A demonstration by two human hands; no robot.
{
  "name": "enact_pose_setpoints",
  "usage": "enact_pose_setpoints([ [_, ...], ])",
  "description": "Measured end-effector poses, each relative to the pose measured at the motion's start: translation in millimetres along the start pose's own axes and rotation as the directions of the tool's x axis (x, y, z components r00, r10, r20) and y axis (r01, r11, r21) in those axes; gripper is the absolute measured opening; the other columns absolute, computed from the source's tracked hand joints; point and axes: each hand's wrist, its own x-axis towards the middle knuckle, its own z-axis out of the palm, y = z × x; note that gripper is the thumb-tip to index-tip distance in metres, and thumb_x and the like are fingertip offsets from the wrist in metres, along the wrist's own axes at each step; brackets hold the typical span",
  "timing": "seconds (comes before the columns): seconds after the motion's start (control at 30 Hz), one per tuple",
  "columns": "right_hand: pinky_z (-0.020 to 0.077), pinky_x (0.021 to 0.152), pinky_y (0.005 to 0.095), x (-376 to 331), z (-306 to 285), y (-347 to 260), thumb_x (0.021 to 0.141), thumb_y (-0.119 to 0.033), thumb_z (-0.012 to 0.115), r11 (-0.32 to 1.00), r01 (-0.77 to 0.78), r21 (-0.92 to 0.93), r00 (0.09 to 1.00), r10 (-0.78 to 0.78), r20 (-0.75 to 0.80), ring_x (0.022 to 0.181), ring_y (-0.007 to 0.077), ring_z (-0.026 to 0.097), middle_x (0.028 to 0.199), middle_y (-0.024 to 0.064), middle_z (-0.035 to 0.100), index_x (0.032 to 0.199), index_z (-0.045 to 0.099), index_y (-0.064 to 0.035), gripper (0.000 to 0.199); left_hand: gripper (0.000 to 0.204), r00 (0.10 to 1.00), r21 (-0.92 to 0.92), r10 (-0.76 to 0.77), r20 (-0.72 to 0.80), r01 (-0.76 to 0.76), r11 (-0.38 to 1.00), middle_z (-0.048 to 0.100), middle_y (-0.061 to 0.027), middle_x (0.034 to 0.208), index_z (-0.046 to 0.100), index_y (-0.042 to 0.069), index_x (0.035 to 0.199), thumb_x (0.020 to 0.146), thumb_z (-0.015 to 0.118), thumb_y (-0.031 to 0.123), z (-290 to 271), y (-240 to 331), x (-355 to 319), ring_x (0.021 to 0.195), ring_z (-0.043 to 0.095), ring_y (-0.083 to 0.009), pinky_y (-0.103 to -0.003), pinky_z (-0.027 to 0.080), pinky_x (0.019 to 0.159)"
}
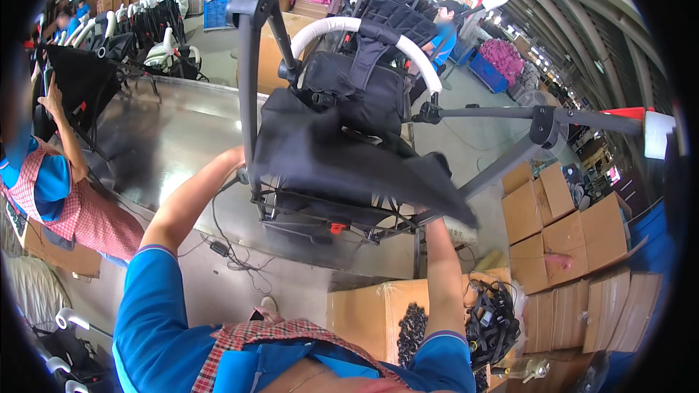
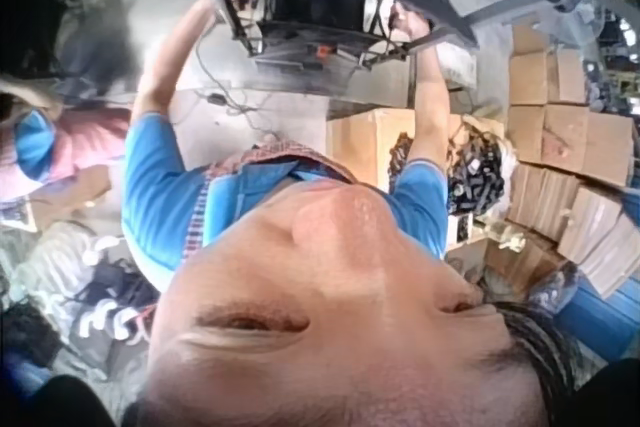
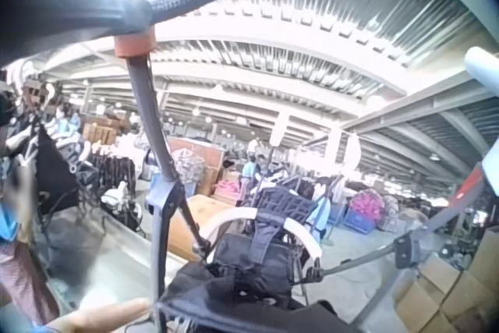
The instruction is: The person uses a cordless drill to attach black plastic fasteners to a stroller frame, repeatedly picking fasteners from a pile on a table and securing them to the stroller's fabric and frame. The person works at a metal table in a busy workshop with other workers visible in the background.
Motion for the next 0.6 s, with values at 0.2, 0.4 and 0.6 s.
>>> enact_pose_setpoints([
  [0.2,0.0541,0.075,0.0314,-8.2,-10.4,-3.3,0.093,-0.036,0.063,0.999,0.045,-0.002,0.999,-0.045,-0.017,0.087,0.0182,0.068,0.099,0.0079,0.069,0.113,0.062,-0.0022,0.039,0.038,0.998,-0.100,-0.008,0.066,0.014,0.995,0.062,-0.0080,0.086,0.060,-0.001,0.112,0.093,0.059,0.032,3.7,-47.3,-9.4,0.076,0.061,-0.0184,-0.031,0.051,0.068],
  [0.4,0.0515,0.077,0.0270,-100.0,-47.5,15.3,0.093,-0.042,0.062,0.991,0.087,-0.104,0.995,-0.091,-0.030,0.089,0.0135,0.066,0.098,0.0066,0.071,0.111,0.065,-0.0056,0.040,0.048,0.995,-0.362,-0.086,-0.056,0.060,0.930,0.064,-0.0102,0.099,0.054,-0.002,0.124,0.095,0.053,0.036,2.5,-80.6,-87.0,0.087,0.063,-0.0208,-0.033,0.052,0.077],
  [0.6,0.0521,0.077,0.0249,-312.7,-213.6,89.8,0.095,-0.025,0.060,0.941,0.065,-0.331,0.925,-0.181,-0.333,0.085,0.0123,0.066,0.098,0.0075,0.071,0.108,0.067,0.0017,0.030,0.037,0.729,-0.677,-0.488,0.479,0.661,0.323,0.062,-0.0164,0.097,0.057,0.004,0.110,0.094,0.053,0.038,66.7,-206.2,-235.5,0.071,0.062,-0.0278,-0.039,0.055,0.059],
])
